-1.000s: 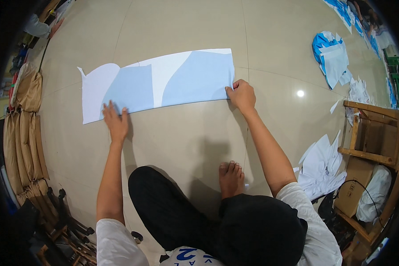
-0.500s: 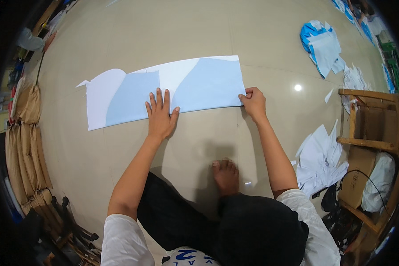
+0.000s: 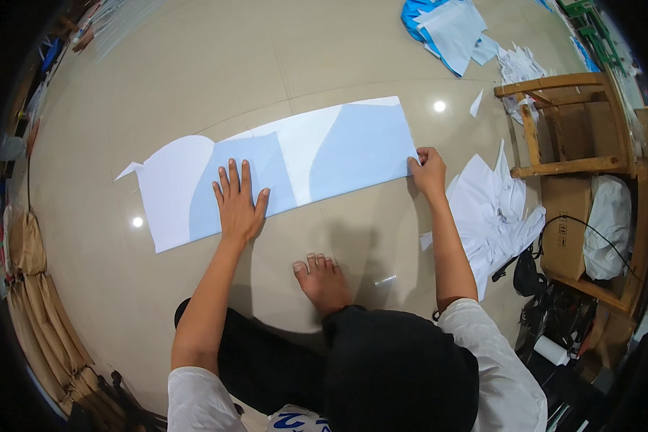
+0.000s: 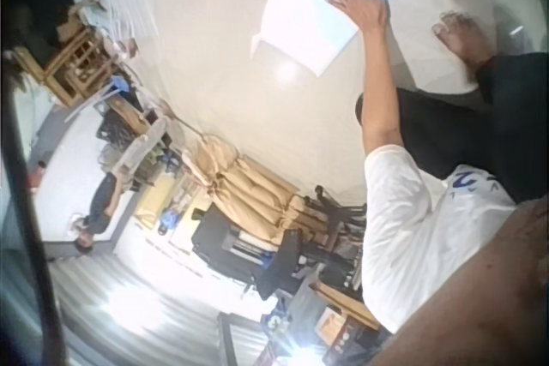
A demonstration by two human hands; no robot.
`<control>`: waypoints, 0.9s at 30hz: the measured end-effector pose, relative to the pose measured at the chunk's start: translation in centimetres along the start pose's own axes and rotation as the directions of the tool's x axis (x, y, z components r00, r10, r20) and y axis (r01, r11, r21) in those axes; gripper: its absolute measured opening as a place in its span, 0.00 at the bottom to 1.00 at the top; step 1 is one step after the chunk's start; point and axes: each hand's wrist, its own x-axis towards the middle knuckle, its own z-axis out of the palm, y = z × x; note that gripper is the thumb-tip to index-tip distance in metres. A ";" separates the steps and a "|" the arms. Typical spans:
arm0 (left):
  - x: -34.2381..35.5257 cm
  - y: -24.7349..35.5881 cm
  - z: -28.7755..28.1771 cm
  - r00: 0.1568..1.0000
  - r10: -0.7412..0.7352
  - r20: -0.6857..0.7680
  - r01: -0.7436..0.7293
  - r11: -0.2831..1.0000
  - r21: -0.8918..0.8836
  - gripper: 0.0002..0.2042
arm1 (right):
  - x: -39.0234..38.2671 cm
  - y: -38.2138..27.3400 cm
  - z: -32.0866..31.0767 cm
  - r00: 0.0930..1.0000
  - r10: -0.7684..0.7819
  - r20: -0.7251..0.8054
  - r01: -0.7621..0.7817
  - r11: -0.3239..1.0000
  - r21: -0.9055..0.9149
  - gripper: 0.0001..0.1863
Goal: The person sits on the floor and uses scissors to cut a light blue fabric along a white paper template. They unfold the fabric, align it with the template, and carefully cut around the edges to create a specific shape.
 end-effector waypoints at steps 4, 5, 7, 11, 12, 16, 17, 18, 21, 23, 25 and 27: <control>-0.7 0.1 0.8 1.000 -0.010 -0.026 0.011 0.999 0.037 0.38 | 1.9 -2.4 1.6 0.998 0.024 -0.057 -0.024 1.000 -0.006 0.23; -0.8 0.3 0.8 1.000 -0.006 -0.030 0.007 0.999 0.036 0.38 | 2.8 -3.0 1.9 0.997 0.020 -0.076 -0.021 1.000 -0.007 0.23; -0.9 0.6 0.7 0.999 -0.006 -0.036 0.007 0.999 0.037 0.37 | 3.9 -4.1 2.8 0.992 -0.020 -0.124 0.012 0.998 -0.069 0.22; -1.7 1.2 0.9 0.999 -0.028 -0.037 0.030 0.998 0.052 0.37 | 4.2 -4.5 3.9 0.978 -0.125 -0.166 0.099 0.983 -0.156 0.16; -2.0 1.3 1.0 0.999 -0.037 -0.036 0.039 0.998 0.056 0.37 | 4.1 -4.3 4.0 0.977 -0.139 -0.163 0.117 0.984 -0.138 0.14; -4.3 2.1 1.2 0.998 -0.057 -0.037 0.059 0.997 0.055 0.38 | 2.8 -4.1 4.3 0.961 -0.192 -0.198 0.146 0.963 -0.225 0.12; -5.0 2.5 1.4 0.997 -0.059 -0.039 0.061 0.997 0.048 0.38 | 2.8 -3.9 4.2 0.955 -0.214 -0.205 0.155 0.950 -0.271 0.12; -5.7 2.9 1.6 0.997 -0.061 -0.040 0.063 0.997 0.041 0.38 | 2.7 -3.8 4.2 0.949 -0.236 -0.211 0.161 0.935 -0.317 0.13; -6.5 4.2 2.1 0.996 -0.092 -0.018 0.093 0.995 0.042 0.40 | 3.1 -3.9 4.1 0.926 -0.290 -0.244 0.221 0.936 -0.274 0.16; -6.3 5.6 2.2 0.998 -0.057 0.004 0.057 0.998 0.028 0.40 | 2.7 -4.7 4.7 0.859 -0.455 -0.236 0.396 0.881 -0.258 0.18; -4.7 6.7 1.8 0.998 0.032 0.054 -0.032 0.999 -0.002 0.41 | 1.8 -6.3 6.0 0.805 -0.576 -0.141 0.542 0.811 -0.221 0.22; -2.7 7.7 2.2 0.998 0.062 0.034 -0.061 0.998 -0.031 0.41 | 0.7 -8.6 7.4 0.790 -0.613 0.004 0.600 0.772 -0.208 0.27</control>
